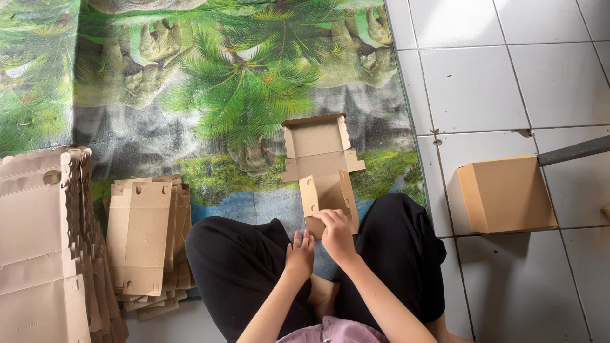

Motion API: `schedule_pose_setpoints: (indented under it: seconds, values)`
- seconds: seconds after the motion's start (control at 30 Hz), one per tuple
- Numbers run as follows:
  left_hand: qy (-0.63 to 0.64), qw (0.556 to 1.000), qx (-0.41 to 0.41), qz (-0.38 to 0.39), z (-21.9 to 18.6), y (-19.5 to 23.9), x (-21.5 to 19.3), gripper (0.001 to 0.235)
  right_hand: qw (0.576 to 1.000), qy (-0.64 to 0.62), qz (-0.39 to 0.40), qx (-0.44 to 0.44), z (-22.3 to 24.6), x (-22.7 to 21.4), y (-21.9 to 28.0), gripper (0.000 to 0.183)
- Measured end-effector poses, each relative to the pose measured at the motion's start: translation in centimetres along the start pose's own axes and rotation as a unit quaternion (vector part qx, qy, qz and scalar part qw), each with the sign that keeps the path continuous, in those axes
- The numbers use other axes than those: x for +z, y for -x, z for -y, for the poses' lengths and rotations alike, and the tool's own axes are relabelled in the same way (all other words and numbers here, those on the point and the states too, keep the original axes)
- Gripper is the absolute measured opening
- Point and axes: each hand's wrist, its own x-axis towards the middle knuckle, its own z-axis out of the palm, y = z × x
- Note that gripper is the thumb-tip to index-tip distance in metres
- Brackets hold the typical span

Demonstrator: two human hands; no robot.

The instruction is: The person sits on the floor and assembles a flat cardboard box by folding its sides and locking the tabs into place. They manipulate the cardboard piece by hand, folding the flaps and securing the structure to form a three-dimensional box.

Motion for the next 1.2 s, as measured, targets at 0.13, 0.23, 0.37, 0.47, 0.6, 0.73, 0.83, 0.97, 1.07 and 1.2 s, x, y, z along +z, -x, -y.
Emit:
schedule_pose_setpoints:
  seconds: [0.13,0.23,0.37,0.47,0.6,0.73,0.83,0.97,1.07,1.2]
  values:
    - [-0.013,0.998,0.014,-0.067,0.6,-1.4,3.0,0.076,0.995,-0.025,-0.090,0.046,0.6,-3.5,-0.5,0.055]
    - [-0.046,0.990,0.029,-0.132,0.9,-1.9,4.2,0.071,0.981,-0.061,-0.157,0.100,-1.8,-3.5,-1.1,0.070]
    - [-0.032,0.967,0.020,-0.253,1.1,-3.8,6.5,0.058,0.893,-0.258,0.018,0.369,-4.3,-2.5,-2.4,0.089]
    - [-0.022,0.951,0.003,-0.310,1.1,-4.1,6.9,0.053,0.921,-0.102,0.180,0.330,-2.8,-1.5,-2.9,0.090]
    - [-0.007,0.938,-0.005,-0.346,1.1,-4.0,7.4,0.045,0.899,0.113,0.326,0.268,-0.4,-1.6,-2.5,0.088]
    - [0.077,0.933,-0.028,-0.351,0.7,-2.1,4.6,0.043,0.906,0.078,0.316,0.269,-1.3,-0.9,-2.2,0.094]
    - [0.247,0.892,-0.064,-0.374,0.3,-0.9,2.7,0.059,0.923,0.042,0.301,0.237,-1.0,-0.3,-1.7,0.092]
    - [0.302,0.880,-0.095,-0.353,0.8,-1.2,1.8,0.088,0.916,-0.017,0.348,0.199,0.2,-0.5,-1.4,0.082]
    - [0.323,0.904,-0.073,-0.271,1.1,-1.2,1.1,0.091,0.914,-0.030,0.359,0.187,-0.4,-0.2,-1.2,0.075]
    - [0.138,0.965,-0.095,-0.204,0.1,-1.4,1.9,0.089,0.919,-0.049,0.340,0.192,-1.2,0.1,-0.8,0.078]
